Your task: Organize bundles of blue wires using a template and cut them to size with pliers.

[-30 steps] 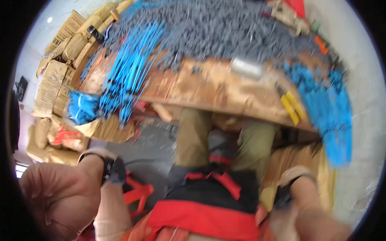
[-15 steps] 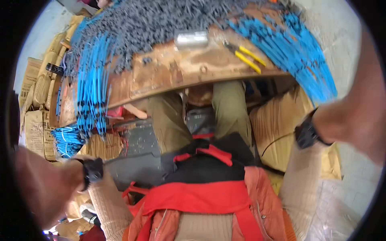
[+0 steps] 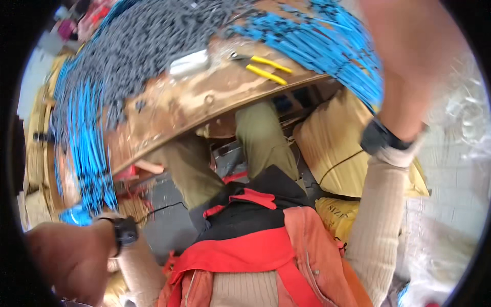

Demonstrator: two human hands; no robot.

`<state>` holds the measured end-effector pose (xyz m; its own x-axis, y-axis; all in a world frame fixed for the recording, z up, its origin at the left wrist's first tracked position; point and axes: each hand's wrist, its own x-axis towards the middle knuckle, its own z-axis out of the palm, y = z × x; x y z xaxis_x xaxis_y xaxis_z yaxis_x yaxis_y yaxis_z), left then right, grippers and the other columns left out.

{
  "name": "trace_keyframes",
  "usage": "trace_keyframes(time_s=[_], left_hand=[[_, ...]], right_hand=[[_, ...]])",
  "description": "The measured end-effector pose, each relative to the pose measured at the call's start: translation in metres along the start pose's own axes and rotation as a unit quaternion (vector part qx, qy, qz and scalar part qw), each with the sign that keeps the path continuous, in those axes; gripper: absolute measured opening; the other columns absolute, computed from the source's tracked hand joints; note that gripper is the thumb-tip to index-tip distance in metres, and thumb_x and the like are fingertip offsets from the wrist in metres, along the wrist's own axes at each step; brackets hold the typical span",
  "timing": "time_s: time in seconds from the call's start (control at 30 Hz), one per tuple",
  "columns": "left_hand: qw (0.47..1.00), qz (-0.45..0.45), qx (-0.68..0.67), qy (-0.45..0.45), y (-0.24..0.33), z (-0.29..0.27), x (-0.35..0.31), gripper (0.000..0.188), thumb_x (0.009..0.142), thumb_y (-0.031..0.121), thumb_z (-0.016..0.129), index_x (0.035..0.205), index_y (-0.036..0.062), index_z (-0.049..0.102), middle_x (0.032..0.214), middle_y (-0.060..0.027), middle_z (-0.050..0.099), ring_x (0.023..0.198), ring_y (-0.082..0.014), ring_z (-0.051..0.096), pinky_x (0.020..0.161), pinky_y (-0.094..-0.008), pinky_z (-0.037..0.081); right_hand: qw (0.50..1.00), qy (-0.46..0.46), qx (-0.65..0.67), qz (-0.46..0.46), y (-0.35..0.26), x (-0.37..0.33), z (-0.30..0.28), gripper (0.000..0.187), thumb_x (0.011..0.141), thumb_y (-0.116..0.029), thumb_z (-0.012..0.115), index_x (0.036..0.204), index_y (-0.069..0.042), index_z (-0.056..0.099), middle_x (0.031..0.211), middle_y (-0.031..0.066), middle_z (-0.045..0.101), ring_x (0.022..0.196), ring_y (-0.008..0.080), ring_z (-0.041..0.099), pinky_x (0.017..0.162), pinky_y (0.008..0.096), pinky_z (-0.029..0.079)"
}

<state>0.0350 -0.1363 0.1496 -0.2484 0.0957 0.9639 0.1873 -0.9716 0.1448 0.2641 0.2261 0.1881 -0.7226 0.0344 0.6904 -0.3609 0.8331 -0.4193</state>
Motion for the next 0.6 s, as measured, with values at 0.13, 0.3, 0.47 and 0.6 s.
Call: trace_keyframes(time_s=[0.13,0.3,0.47,0.6], left_hand=[[0.751,-0.289,0.572,-0.156,-0.057,-0.011,-0.086,0.030,0.100,0.018,0.047,0.095,0.0007,0.071,0.093,-0.0117,0.071,0.090,-0.0234,0.065,0.079,-0.0372,0.052],[0.760,-0.593,0.238,-0.121,-0.134,-0.008,-0.168,0.015,0.093,0.002,0.061,0.104,-0.0001,0.072,0.097,-0.0123,0.073,0.083,-0.0233,0.069,0.074,-0.0325,0.053],[0.755,-0.594,0.200,-0.194,-0.168,-0.011,-0.175,0.026,0.090,0.001,0.065,0.115,0.0074,0.071,0.088,-0.0104,0.071,0.079,-0.0218,0.068,0.071,-0.0302,0.053],[0.759,-0.582,0.189,-0.224,-0.179,-0.017,-0.183,0.026,0.091,0.003,0.066,0.116,0.0081,0.071,0.089,-0.0107,0.070,0.081,-0.0232,0.068,0.073,-0.0318,0.053]], right_hand=[[0.904,-0.020,0.064,0.423,0.126,-0.054,0.058,0.025,0.097,-0.022,0.060,0.108,-0.001,0.068,0.106,0.0043,0.069,0.092,0.0117,0.064,0.076,0.0271,0.050],[0.906,-0.067,-0.367,0.201,0.227,-0.096,0.110,0.012,0.088,-0.020,0.066,0.093,-0.008,0.070,0.093,0.0076,0.064,0.090,0.0244,0.063,0.071,0.0386,0.053],[0.861,-0.170,-0.436,0.200,0.242,-0.072,0.119,0.012,0.087,-0.022,0.069,0.094,-0.012,0.070,0.085,0.0035,0.057,0.090,0.0233,0.060,0.068,0.0375,0.051],[0.895,-0.098,-0.408,0.150,0.240,-0.075,0.126,0.015,0.080,-0.020,0.071,0.090,-0.009,0.067,0.092,0.0078,0.056,0.087,0.0250,0.059,0.065,0.0380,0.052]])
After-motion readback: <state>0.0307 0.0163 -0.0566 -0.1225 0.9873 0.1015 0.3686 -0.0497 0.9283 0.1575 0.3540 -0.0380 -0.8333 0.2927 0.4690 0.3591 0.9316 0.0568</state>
